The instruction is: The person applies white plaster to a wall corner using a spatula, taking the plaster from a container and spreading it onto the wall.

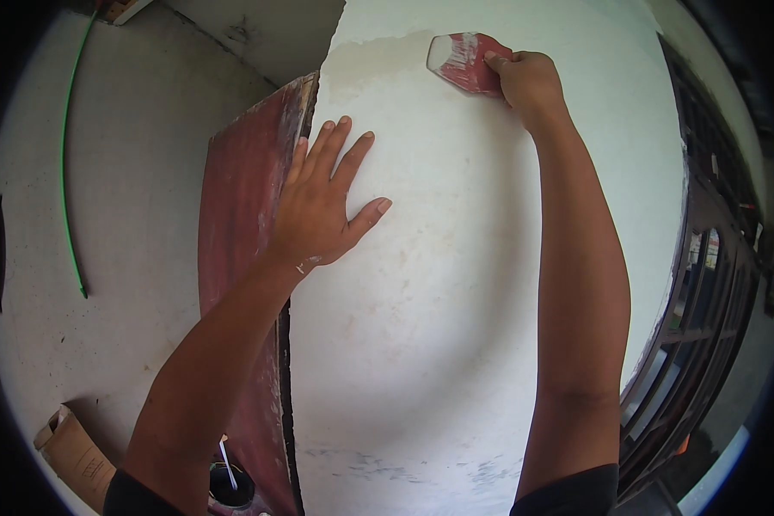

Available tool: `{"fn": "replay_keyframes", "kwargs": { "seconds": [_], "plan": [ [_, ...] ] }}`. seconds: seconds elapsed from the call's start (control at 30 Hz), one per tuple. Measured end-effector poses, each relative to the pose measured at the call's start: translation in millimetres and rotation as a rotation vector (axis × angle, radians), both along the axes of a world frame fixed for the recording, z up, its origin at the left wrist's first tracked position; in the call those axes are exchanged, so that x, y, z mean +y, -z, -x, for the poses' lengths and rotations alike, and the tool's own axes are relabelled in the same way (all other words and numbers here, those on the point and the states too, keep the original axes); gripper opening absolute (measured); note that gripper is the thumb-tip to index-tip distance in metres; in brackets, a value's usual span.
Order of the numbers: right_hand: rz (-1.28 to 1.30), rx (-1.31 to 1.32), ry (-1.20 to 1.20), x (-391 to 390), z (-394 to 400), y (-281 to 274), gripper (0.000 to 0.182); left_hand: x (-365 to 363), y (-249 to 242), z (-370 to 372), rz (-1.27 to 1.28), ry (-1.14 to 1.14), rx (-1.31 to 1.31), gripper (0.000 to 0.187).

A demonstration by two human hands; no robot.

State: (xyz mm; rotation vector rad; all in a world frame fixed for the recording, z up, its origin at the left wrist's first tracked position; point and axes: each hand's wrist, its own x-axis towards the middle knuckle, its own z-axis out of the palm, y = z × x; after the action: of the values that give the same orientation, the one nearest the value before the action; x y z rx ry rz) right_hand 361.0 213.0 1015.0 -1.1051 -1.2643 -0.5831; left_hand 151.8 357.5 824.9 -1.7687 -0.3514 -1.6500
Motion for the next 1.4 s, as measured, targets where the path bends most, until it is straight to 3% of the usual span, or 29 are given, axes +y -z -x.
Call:
{"fn": "replay_keyframes", "kwargs": {
  "seconds": [0.03,0.1,0.3,0.4,0.47,0.57,0.7,0.77,0.83,1.13,1.23,1.37,1.4],
  "plan": [
    [-0.003,-0.012,0.127,-2,-6,1,0.037,0,0,0,-0.003,-0.002,0.000,0.074],
    [0.016,-0.002,0.134,-14,-33,0,0.037,-1,1,0,0.001,-0.007,0.000,0.074],
    [-0.108,0.097,-0.127,-43,-38,6,0.039,0,1,0,-0.007,0.004,-0.008,0.074],
    [-0.524,-0.298,0.231,-31,4,13,0.037,0,0,0,-0.004,0.005,-0.007,0.074],
    [-0.578,-0.561,0.483,-23,31,30,0.028,1,0,0,-0.003,0.005,-0.008,0.074],
    [-0.810,-1.042,0.837,17,14,26,0.035,0,0,0,0.001,0.010,-0.002,0.074],
    [-0.773,-1.110,1.012,38,11,33,0.041,0,0,1,-0.003,0.012,0.001,0.074],
    [-0.756,-1.097,1.016,46,9,35,0.042,-1,0,1,-0.009,0.013,0.007,0.074],
    [-0.503,-0.957,0.778,54,8,37,0.053,0,0,1,-0.009,0.021,0.008,0.075],
    [-0.160,-1.028,0.886,23,27,55,0.048,0,0,0,0.001,0.008,0.014,0.076],
    [-0.304,-1.199,0.861,28,13,78,0.050,-2,0,0,0.007,0.003,0.010,0.075],
    [-0.501,-1.220,0.738,4,15,112,0.044,-2,0,2,0.006,0.004,-0.009,0.075],
    [-0.571,-1.163,0.652,-7,19,108,0.035,-3,0,2,0.007,0.013,-0.004,0.075]
  ]
}}
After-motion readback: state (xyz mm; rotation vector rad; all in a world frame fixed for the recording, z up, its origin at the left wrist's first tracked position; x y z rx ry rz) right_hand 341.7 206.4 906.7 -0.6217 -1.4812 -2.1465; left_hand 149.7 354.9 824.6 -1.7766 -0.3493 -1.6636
